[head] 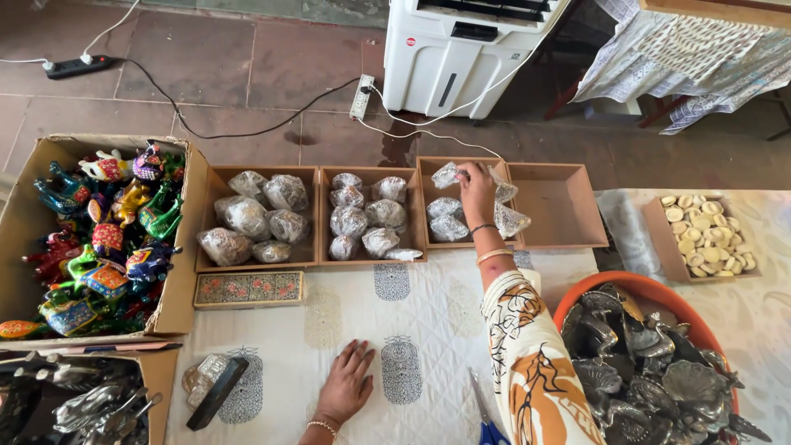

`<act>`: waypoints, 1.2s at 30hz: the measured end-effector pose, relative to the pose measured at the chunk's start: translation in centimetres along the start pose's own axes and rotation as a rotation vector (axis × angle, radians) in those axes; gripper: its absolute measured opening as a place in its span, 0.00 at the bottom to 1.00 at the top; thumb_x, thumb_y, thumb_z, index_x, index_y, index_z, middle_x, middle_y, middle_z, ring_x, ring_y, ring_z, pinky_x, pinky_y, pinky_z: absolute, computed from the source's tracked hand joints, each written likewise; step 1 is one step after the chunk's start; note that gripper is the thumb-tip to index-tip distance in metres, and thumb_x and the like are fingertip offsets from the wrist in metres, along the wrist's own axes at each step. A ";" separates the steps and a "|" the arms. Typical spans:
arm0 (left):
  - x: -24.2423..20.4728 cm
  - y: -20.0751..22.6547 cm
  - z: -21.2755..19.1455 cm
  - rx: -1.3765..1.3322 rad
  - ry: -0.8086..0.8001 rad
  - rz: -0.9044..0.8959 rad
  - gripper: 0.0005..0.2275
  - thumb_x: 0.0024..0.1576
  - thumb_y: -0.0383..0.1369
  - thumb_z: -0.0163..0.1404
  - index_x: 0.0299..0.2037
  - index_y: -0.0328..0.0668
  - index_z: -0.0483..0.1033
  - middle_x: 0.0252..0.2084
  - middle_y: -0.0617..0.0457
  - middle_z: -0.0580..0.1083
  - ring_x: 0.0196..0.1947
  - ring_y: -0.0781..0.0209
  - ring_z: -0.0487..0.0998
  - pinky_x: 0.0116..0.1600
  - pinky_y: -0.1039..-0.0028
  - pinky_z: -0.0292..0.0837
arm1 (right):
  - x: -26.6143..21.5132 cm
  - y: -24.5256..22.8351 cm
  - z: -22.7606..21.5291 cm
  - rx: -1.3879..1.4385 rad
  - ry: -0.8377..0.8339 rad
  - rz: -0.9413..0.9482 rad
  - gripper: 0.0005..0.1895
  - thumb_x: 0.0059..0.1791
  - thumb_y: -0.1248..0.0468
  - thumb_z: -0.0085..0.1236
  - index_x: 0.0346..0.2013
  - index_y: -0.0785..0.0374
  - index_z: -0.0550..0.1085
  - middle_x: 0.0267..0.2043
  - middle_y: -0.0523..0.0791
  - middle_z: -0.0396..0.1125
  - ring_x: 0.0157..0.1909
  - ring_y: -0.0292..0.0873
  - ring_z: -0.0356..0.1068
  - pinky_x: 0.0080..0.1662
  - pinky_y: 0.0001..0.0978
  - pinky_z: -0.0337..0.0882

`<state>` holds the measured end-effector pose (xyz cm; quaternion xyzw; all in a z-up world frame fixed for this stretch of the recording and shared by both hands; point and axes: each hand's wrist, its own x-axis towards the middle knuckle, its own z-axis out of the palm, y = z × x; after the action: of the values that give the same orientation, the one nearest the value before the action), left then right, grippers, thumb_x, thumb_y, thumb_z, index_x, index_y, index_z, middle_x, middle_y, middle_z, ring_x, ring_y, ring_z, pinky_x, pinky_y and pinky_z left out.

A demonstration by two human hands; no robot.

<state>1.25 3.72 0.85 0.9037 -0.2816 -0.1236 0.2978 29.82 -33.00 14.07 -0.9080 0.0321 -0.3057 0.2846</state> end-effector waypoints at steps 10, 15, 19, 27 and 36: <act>0.2 -0.3 0.6 0.011 -0.015 -0.005 0.24 0.56 0.34 0.49 0.64 0.39 0.66 0.70 0.44 0.59 0.72 0.43 0.53 0.71 0.55 0.52 | -2.1 3.8 4.0 -0.123 -0.154 0.029 0.08 0.44 0.74 0.63 0.35 0.64 0.73 0.40 0.51 0.71 0.43 0.59 0.72 0.44 0.49 0.72; 0.1 -0.3 0.5 0.003 -0.019 -0.013 0.23 0.56 0.34 0.49 0.64 0.39 0.66 0.70 0.44 0.59 0.72 0.43 0.53 0.71 0.55 0.52 | -1.9 5.3 5.1 -0.179 -0.235 0.054 0.08 0.43 0.71 0.62 0.36 0.64 0.73 0.42 0.52 0.72 0.47 0.59 0.72 0.49 0.48 0.72; 0.1 -0.3 0.4 0.004 -0.012 -0.008 0.24 0.56 0.34 0.49 0.64 0.39 0.65 0.70 0.44 0.59 0.72 0.43 0.53 0.71 0.55 0.52 | -1.4 4.0 4.0 -0.235 -0.287 0.077 0.10 0.44 0.69 0.62 0.39 0.63 0.74 0.43 0.53 0.72 0.48 0.59 0.71 0.51 0.48 0.72; 0.1 0.0 0.0 -0.007 -0.037 -0.026 0.23 0.56 0.33 0.49 0.64 0.39 0.65 0.70 0.44 0.59 0.72 0.43 0.52 0.71 0.55 0.52 | -1.4 1.9 2.3 -0.198 -0.270 -0.029 0.13 0.46 0.73 0.58 0.44 0.62 0.75 0.44 0.53 0.72 0.46 0.58 0.71 0.48 0.48 0.72; 0.0 -0.3 0.4 -0.035 0.000 -0.003 0.23 0.56 0.33 0.50 0.63 0.38 0.67 0.69 0.44 0.61 0.71 0.42 0.54 0.70 0.54 0.53 | -1.8 2.4 2.8 -0.278 -0.259 -0.106 0.07 0.45 0.77 0.56 0.35 0.64 0.70 0.36 0.51 0.70 0.41 0.56 0.72 0.43 0.47 0.72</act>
<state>1.22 3.75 0.31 0.8988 -0.2782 -0.1291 0.3133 30.25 -33.23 10.03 -0.9707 -0.0109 -0.1938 0.1418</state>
